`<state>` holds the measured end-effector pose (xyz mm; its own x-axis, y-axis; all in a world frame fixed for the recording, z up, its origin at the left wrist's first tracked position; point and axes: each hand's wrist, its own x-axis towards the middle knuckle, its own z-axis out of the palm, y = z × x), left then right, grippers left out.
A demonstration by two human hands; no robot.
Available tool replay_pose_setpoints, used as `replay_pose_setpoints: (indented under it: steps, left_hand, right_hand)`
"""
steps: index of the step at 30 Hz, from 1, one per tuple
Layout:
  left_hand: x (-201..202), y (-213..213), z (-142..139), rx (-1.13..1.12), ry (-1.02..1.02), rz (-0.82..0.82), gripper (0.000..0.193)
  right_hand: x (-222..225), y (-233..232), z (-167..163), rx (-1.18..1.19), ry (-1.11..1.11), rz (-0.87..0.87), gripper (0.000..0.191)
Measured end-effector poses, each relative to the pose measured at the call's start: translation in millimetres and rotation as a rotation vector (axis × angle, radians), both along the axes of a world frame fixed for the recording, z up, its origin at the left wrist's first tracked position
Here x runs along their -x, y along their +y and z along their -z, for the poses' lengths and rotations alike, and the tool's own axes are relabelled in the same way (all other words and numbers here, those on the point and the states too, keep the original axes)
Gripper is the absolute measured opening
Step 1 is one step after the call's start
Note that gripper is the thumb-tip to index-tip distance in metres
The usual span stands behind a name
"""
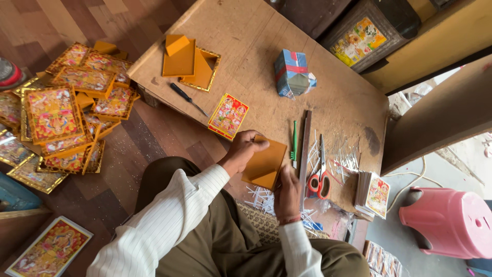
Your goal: The person sits at a low table assembling small decorative photo frames. They pick up orange frame blanks, fit clear plastic sheets and printed deity images into the frames, press the backing in place, and stack finished frames with a pile of completed frames beside the table.
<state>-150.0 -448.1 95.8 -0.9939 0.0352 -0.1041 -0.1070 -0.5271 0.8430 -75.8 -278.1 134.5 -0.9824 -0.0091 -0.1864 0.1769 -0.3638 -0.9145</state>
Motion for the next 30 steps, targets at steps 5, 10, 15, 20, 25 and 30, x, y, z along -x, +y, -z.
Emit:
replay_pose_setpoints:
  steps: [5, 10, 15, 20, 25, 30]
  left_hand:
    - [5, -3, 4, -0.018, 0.024, -0.083, 0.019]
    - [-1, 1, -2, 0.101, 0.015, -0.050, 0.029]
    - [-1, -6, -14, 0.052, -0.027, -0.005, 0.030]
    - [-4, -11, -15, -0.544, -0.188, 0.410, 0.039]
    - [-6, -10, -6, -0.282, 0.041, 0.348, 0.033]
    - [-6, -9, -2, -0.284, -0.021, 0.370, 0.042]
  right_hand:
    - [-24, -20, -8, -0.101, -0.089, -0.055, 0.042]
    - [-20, -7, -2, -0.180, -0.016, -0.036, 0.038]
    - [-18, -8, 1, -0.597, 0.269, 0.086, 0.027]
    - [-20, 2, -17, -1.427, 0.946, 0.342, 0.043]
    - [-31, 8, -22, -0.921, 0.675, 0.159, 0.063]
    - [-14, 26, -11, 0.058, 0.014, 0.063, 0.044]
